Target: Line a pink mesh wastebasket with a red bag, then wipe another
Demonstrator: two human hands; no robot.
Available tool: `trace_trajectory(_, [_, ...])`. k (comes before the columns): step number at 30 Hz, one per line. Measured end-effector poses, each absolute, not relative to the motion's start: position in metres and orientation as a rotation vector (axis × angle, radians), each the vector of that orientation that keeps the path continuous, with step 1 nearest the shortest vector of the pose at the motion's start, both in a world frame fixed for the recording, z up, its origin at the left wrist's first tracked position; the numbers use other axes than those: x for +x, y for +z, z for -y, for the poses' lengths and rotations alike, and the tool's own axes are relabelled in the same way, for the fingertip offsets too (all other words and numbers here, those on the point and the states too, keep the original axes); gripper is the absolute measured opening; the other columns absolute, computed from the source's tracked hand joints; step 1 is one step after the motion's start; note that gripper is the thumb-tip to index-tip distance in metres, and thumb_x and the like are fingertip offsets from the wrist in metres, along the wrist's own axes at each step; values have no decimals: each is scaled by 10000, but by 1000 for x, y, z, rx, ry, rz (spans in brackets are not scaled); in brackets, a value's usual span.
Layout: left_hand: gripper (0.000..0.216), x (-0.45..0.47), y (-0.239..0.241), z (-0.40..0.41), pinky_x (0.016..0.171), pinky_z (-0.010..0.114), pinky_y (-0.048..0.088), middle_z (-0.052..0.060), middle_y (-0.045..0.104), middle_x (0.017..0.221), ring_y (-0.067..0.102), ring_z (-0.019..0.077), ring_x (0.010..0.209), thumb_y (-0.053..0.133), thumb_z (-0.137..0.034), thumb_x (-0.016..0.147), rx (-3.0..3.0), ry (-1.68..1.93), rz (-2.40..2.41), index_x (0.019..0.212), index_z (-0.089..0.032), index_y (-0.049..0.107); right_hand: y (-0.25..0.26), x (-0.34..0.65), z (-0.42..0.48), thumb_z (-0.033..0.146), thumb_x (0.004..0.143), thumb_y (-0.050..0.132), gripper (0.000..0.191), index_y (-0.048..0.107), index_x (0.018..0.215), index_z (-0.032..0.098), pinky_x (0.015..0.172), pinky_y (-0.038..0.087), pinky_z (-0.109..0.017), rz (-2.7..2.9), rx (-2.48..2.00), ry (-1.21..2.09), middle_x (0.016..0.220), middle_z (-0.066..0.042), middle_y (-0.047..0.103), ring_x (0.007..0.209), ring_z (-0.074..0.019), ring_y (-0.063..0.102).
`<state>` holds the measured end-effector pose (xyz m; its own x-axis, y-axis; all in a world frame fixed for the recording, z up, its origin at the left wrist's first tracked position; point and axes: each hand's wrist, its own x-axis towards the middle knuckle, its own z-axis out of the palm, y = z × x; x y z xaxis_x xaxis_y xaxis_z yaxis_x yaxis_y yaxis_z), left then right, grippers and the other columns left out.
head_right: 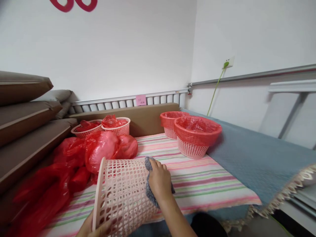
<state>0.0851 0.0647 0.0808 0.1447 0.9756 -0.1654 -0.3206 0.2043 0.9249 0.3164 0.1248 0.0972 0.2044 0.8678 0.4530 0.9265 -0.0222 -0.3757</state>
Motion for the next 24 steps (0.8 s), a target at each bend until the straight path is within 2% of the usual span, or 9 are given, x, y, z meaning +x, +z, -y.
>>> trace_trajectory(2, [1004,85,100,-71,816,402,514,162,620,1207,619,333,1028,780,-363,601,896,1167,-992,1415,-217,211,96,312,-121,93,790,410,495,507,1260,212,889,357,-300,1693,-1877,-156,1241,-28,562,1046,-212,505])
trace_trajectory(6, [869,88,123,-81,698,386,537,172,596,1221,631,327,978,702,-328,681,940,1201,-1015,1406,-199,242,96,310,-115,78,781,408,510,509,1265,199,904,357,-315,1708,-1904,-162,1262,-32,545,1066,-225,489])
trace_trajectory(10, [912,90,118,-76,676,357,539,148,595,1224,638,307,962,695,-322,699,895,1193,-1007,1428,-241,153,103,301,-108,80,778,416,511,510,1268,191,929,347,-329,1727,-1908,-100,1274,-46,535,1104,-235,468])
trace_trajectory(14, [984,87,104,-68,669,363,549,149,608,1211,644,316,949,711,-389,684,903,1174,-1018,1438,-248,95,119,260,-100,94,791,427,485,525,1246,228,959,321,-356,1848,-1731,9,1267,-41,538,1142,-238,442])
trace_trajectory(17, [1017,82,94,-67,780,393,537,150,598,1237,596,337,1056,716,-439,667,963,1181,-1005,1442,-222,95,130,219,-89,147,825,439,446,514,1245,279,966,310,-383,1926,-1510,84,1282,-21,523,1144,-242,433])
trace_trajectory(21, [1085,73,83,-69,992,336,420,119,547,1313,445,312,1244,738,-472,630,1080,1233,-971,1449,-192,83,137,189,-78,237,861,460,405,484,1255,324,967,306,-404,1955,-1312,125,1307,10,500,1150,-242,416])
trace_trajectory(24, [1097,73,78,-67,943,362,465,133,537,1319,468,329,1221,723,-498,637,1054,1181,-1007,1447,-193,48,134,197,-82,210,854,464,408,491,1245,323,958,324,-368,1954,-1287,133,1287,21,516,1125,-214,437])
